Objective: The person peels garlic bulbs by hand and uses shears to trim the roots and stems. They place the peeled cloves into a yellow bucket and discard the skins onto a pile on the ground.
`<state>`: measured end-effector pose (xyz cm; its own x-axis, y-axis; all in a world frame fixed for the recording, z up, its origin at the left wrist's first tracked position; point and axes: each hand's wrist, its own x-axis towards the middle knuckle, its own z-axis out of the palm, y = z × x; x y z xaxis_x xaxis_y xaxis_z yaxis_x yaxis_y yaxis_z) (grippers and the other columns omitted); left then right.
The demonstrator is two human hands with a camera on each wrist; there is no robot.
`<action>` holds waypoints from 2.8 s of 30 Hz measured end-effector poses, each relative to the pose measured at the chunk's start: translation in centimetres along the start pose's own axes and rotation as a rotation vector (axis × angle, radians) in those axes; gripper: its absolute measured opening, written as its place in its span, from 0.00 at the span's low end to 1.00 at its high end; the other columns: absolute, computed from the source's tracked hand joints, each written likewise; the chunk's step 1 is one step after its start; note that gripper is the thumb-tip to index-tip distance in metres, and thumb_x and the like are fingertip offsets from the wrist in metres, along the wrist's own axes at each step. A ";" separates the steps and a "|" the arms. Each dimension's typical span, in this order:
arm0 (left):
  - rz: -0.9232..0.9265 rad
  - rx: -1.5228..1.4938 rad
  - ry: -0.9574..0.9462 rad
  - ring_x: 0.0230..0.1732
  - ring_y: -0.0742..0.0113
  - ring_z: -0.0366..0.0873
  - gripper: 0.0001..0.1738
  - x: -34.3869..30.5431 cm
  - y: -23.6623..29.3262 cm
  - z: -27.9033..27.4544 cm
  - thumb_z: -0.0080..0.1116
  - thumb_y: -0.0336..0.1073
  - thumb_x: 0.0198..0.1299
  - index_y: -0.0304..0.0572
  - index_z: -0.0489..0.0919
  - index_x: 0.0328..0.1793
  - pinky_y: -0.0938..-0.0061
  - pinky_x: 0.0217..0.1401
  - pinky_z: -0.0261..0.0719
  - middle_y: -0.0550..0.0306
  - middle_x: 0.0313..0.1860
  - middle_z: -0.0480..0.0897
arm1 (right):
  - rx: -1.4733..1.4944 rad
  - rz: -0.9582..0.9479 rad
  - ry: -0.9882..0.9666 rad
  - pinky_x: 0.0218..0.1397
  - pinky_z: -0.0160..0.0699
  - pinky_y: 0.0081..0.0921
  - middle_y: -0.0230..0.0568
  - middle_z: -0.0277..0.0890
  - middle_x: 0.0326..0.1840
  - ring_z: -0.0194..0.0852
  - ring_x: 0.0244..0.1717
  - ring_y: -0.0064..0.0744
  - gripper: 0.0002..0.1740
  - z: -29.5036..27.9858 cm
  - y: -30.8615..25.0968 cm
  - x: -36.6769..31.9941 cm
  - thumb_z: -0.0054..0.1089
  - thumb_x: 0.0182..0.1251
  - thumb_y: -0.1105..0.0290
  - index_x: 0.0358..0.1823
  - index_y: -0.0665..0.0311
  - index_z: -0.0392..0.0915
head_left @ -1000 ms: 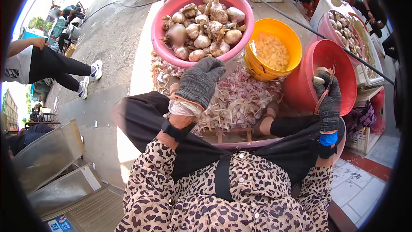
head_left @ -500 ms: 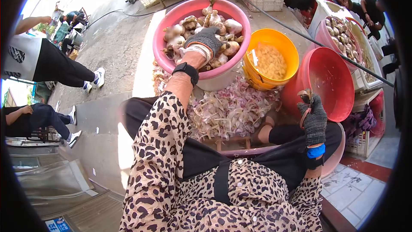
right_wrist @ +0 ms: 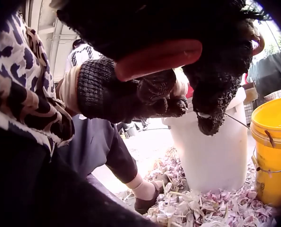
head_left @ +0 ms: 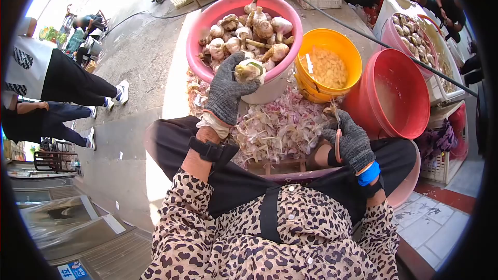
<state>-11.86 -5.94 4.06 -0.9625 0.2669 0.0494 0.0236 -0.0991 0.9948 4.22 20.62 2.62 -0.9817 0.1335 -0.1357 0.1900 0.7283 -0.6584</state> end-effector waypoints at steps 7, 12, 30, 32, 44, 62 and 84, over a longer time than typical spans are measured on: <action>-0.287 -0.486 -0.068 0.50 0.69 0.71 0.32 -9.3 0.7 3.8 0.61 0.25 0.49 0.35 0.63 0.61 0.79 0.52 0.73 0.56 0.50 0.72 | -0.148 -0.247 0.009 0.38 0.74 0.37 0.41 0.73 0.27 0.74 0.33 0.44 0.25 -0.2 -7.1 -1.4 0.55 0.47 0.69 0.51 0.57 0.69; 0.073 0.391 -0.049 0.55 0.63 0.69 0.33 -10.3 -0.4 5.2 0.62 0.23 0.44 0.35 0.65 0.59 0.73 0.60 0.65 0.53 0.54 0.71 | -0.382 -0.365 0.068 0.38 0.74 0.37 0.42 0.73 0.26 0.74 0.31 0.42 0.26 1.6 -6.0 -1.4 0.57 0.41 0.69 0.48 0.57 0.71; -0.289 0.201 -0.008 0.45 0.67 0.73 0.31 -10.6 -3.2 7.4 0.67 0.28 0.41 0.34 0.69 0.54 0.75 0.47 0.75 0.53 0.46 0.75 | -0.249 -0.167 -0.095 0.34 0.74 0.30 0.44 0.73 0.23 0.75 0.28 0.41 0.08 5.0 -5.1 -2.0 0.51 0.52 0.69 0.35 0.61 0.70; -0.356 -0.042 0.010 0.45 0.68 0.74 0.30 -10.7 -3.2 7.0 0.65 0.26 0.42 0.34 0.68 0.55 0.75 0.46 0.76 0.54 0.46 0.75 | -0.292 -0.182 -0.226 0.29 0.73 0.31 0.43 0.74 0.25 0.75 0.24 0.39 0.10 4.6 -5.3 -2.1 0.48 0.58 0.67 0.40 0.60 0.70; -0.494 -0.517 -0.172 0.45 0.63 0.76 0.17 -11.3 -3.5 5.9 0.54 0.34 0.57 0.42 0.71 0.53 0.69 0.43 0.77 0.57 0.45 0.77 | -0.106 -0.293 -0.448 0.40 0.73 0.40 0.47 0.76 0.34 0.75 0.33 0.46 0.15 1.8 -2.2 -1.5 0.42 0.63 0.68 0.48 0.66 0.71; -0.205 0.124 -0.410 0.45 0.72 0.73 0.29 -10.6 -3.4 8.3 0.61 0.28 0.44 0.36 0.69 0.56 0.79 0.50 0.72 0.60 0.47 0.75 | 0.494 -0.175 0.027 0.43 0.73 0.28 0.42 0.74 0.35 0.73 0.36 0.35 0.15 4.5 -3.2 -0.7 0.51 0.54 0.79 0.45 0.65 0.70; -0.046 0.104 -0.106 0.49 0.67 0.72 0.37 -10.4 -1.7 6.5 0.67 0.29 0.41 0.35 0.63 0.60 0.75 0.56 0.70 0.53 0.50 0.73 | 0.071 0.028 0.010 0.39 0.74 0.28 0.41 0.74 0.32 0.75 0.35 0.35 0.18 1.6 -1.5 -1.2 0.57 0.47 0.75 0.44 0.60 0.73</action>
<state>-0.15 -2.28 2.43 -0.9294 0.3690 0.0071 0.0131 0.0138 0.9998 5.13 18.28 2.58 -0.9760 0.1600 -0.1478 0.2174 0.6745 -0.7055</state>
